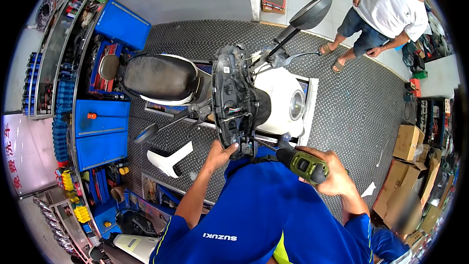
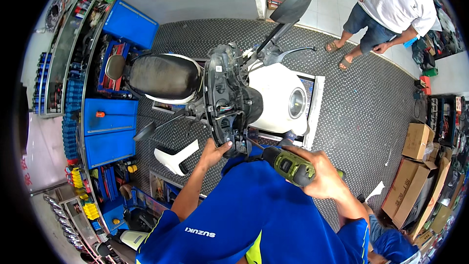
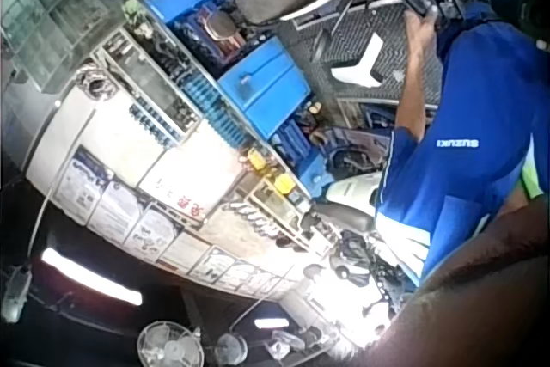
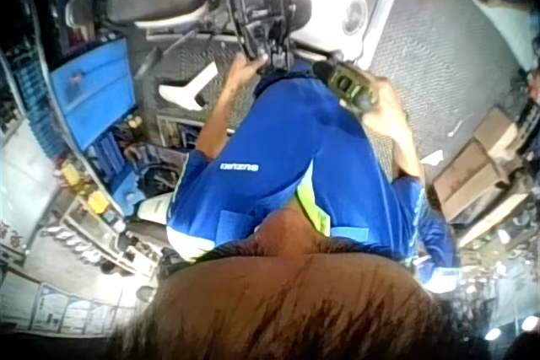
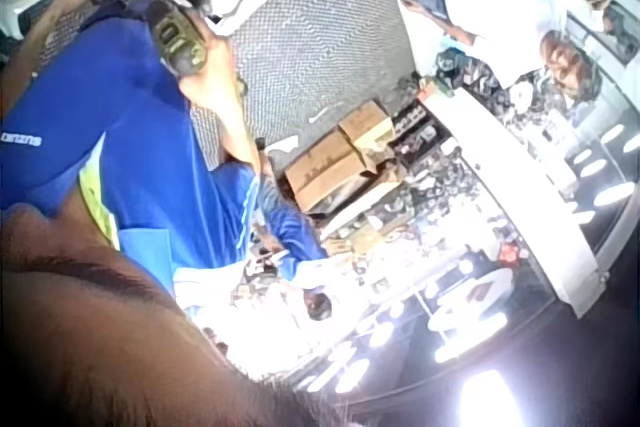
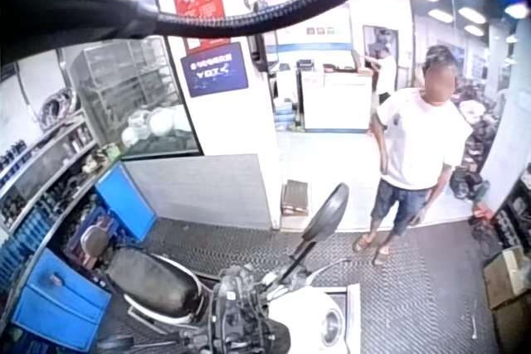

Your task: The person uses a power drill to remove screws from the front assembly of a motorcycle, then removes the plastic cover by hand to access the internal components.

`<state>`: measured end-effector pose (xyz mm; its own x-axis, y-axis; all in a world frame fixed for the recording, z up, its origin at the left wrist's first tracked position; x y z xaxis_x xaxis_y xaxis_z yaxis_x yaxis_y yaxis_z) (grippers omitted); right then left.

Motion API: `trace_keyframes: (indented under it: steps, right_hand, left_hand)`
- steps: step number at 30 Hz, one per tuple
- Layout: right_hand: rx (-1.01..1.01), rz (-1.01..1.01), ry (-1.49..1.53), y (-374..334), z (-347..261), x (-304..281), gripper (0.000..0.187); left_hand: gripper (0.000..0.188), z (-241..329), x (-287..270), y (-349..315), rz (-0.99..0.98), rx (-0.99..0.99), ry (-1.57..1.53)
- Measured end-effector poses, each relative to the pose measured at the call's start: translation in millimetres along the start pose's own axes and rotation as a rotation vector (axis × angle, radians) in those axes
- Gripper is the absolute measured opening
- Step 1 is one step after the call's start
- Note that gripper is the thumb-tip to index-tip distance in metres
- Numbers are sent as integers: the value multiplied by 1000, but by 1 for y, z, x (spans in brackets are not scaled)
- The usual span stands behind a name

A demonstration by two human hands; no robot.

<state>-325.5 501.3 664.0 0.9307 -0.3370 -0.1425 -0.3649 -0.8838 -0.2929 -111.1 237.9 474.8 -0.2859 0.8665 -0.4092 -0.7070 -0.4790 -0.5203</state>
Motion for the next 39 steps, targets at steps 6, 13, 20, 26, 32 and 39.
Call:
trace_keyframes:
  steps: [6, 13, 20, 26, 32, 39]
  right_hand:
    - [20, 0, -12, 2, -2, 3, 72]
    - [-61, -50, -92, 11, -14, 3, 75]
    - [7, -106, -114, 20, -9, -1, 79]
    - [-11, -104, -110, 23, -5, -1, 81]
    - [-35, -87, -106, 20, -11, 4, 80]
    - [-20, -117, -119, 21, -13, 6, 79]
  left_hand:
    - [28, -5, 0, 2, -29, 7, 50]
    - [32, -10, 1, 6, -54, -13, -11]
    - [30, -20, 1, 8, -79, -18, -48]
    - [24, -14, 1, 7, -45, 30, -136]
    - [28, -6, -5, 5, -49, 30, -62]
    - [34, -14, -11, 3, -58, 10, 55]
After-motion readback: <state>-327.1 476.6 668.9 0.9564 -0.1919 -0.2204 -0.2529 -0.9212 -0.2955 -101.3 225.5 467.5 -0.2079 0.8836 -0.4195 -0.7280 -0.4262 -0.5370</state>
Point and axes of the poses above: each hand's wrist, its own y-axis towards the middle knuckle, its own x-axis out of the palm, z = x × y, the point moved 5 cm from there along y, towards the middle knuckle, and after that the axes turned 10 degrees about y, right-handed, at the moved point
